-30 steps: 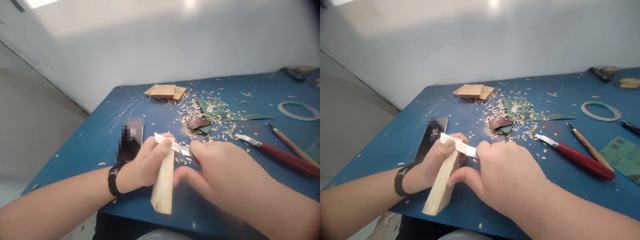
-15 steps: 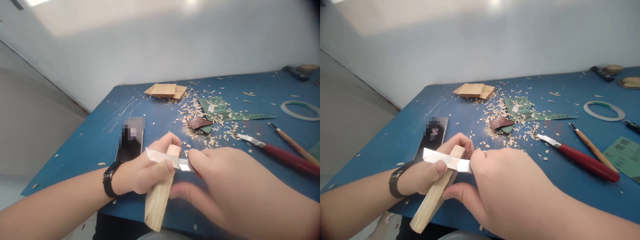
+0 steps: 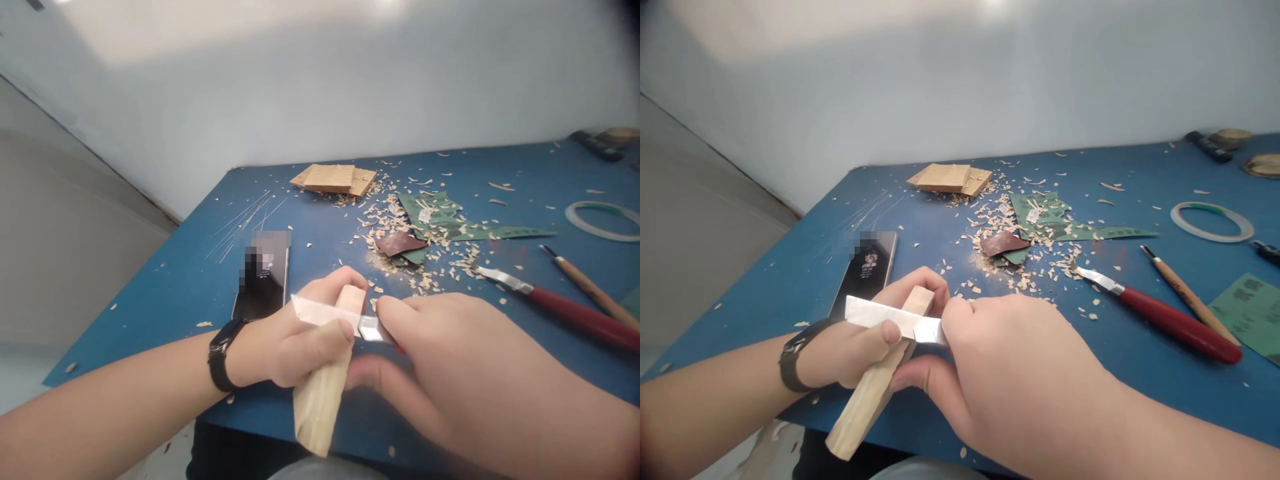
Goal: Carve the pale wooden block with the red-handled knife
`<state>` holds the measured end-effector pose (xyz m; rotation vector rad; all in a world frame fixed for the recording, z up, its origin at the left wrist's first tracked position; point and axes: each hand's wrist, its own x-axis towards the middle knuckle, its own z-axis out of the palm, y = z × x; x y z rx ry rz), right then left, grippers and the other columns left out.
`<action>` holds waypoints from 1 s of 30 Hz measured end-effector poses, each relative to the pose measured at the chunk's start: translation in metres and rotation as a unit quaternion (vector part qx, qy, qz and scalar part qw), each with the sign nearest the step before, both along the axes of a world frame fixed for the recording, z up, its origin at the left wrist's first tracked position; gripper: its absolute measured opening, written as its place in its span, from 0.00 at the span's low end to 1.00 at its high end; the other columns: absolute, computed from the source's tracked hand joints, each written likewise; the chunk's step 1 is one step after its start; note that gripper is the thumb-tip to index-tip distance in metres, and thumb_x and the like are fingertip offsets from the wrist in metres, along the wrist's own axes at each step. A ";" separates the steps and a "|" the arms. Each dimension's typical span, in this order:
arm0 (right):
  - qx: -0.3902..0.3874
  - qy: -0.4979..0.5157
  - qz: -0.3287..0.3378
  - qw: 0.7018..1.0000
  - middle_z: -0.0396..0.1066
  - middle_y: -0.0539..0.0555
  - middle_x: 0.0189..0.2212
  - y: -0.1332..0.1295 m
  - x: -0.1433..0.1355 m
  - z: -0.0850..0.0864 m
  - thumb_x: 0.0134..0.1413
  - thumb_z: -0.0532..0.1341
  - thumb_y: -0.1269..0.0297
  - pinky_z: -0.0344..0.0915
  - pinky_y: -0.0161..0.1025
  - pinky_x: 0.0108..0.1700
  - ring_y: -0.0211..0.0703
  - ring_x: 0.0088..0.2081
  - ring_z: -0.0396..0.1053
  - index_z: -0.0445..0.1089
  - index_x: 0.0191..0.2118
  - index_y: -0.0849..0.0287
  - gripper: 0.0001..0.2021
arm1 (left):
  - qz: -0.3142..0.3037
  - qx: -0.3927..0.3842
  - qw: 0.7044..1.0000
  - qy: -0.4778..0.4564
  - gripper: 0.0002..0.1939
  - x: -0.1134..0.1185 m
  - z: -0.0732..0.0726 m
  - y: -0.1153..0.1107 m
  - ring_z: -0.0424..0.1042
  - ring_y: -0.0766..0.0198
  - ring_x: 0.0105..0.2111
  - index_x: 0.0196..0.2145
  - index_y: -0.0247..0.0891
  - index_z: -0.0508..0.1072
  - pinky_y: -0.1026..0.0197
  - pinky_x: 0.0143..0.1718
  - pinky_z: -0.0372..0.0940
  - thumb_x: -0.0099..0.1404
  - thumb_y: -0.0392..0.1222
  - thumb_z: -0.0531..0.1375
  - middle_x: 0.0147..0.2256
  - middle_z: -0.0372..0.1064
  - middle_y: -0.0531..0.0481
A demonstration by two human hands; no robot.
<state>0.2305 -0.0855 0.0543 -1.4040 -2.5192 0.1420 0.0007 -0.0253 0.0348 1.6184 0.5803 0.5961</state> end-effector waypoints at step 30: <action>-0.120 -0.073 -0.114 0.984 0.66 0.52 0.23 0.010 -0.015 0.026 0.67 0.48 0.19 0.47 0.44 0.25 0.52 0.25 0.67 0.69 0.32 0.49 0.37 | 0.112 -0.020 0.993 -0.027 0.32 0.005 -0.018 0.000 0.58 0.63 0.26 0.35 0.40 0.71 0.58 0.28 0.53 0.78 0.73 0.55 0.26 0.60 0.54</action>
